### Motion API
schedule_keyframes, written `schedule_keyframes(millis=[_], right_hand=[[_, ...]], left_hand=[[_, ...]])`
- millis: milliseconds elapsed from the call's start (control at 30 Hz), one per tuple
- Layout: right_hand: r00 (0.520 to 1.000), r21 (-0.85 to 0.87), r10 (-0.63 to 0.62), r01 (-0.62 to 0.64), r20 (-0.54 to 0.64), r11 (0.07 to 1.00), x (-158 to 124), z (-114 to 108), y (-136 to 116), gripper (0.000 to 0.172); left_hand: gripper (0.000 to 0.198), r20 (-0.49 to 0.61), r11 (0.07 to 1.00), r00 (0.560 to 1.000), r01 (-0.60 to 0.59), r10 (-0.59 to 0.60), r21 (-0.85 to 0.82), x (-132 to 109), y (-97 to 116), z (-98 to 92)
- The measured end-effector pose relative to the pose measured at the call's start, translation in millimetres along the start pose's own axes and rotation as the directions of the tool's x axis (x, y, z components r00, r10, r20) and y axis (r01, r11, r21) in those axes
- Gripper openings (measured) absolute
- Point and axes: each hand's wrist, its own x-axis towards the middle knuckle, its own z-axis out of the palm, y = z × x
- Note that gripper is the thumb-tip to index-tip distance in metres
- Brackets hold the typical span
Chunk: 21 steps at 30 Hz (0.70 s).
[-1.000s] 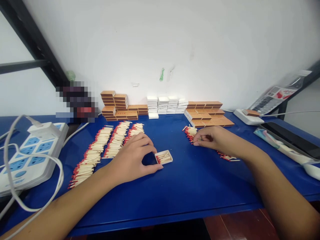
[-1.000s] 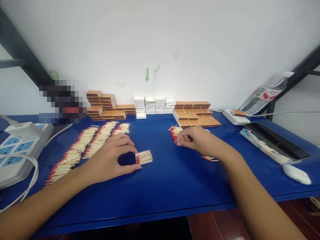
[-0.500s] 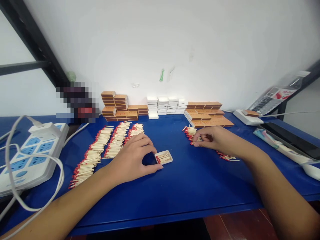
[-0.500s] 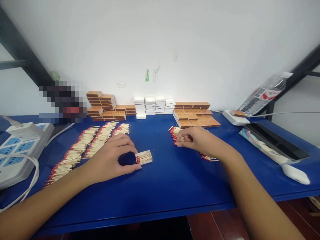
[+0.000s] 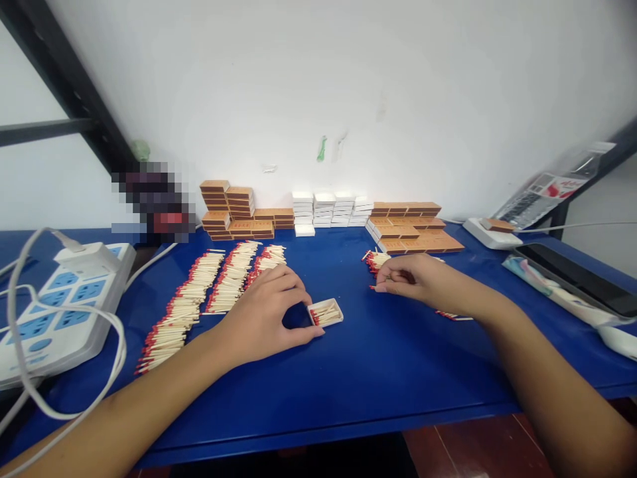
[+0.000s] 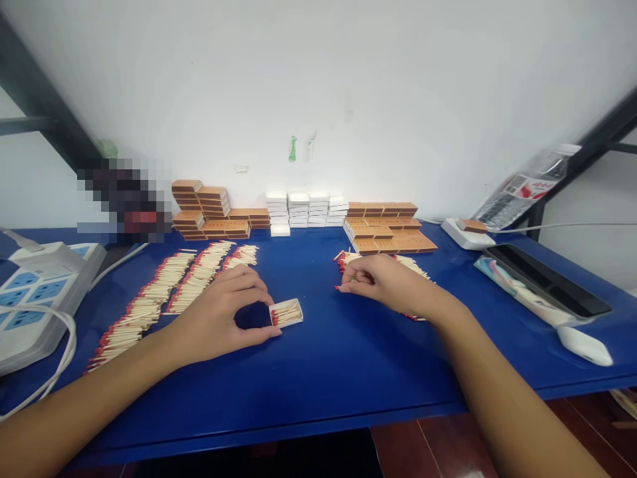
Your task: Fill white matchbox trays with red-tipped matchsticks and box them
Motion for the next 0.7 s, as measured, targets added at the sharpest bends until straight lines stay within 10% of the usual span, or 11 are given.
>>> schedule_keyframes(millis=[400,600,700], right_hand=[[0.96,0.011,-0.278,0.277,0.024,0.961,15.0,39.0,-73.1,0.018],[0.956,-0.05,-0.163,0.155,-0.244,0.987,8.8,11.2,-32.3,0.032],[0.985,-0.092,-0.092,0.079,-0.143,0.993,4.1,-8.6,0.7,0.036]], left_hand=[[0.026,-0.021,1.0,1.0,-0.002,0.002,0.014,6.2,7.2,8.3],[0.026,-0.004,1.0,1.0,0.003,-0.003,0.017,5.6,5.9,8.0],[0.027,-0.01,1.0,1.0,-0.001,0.001,0.016,4.5,4.8,7.3]])
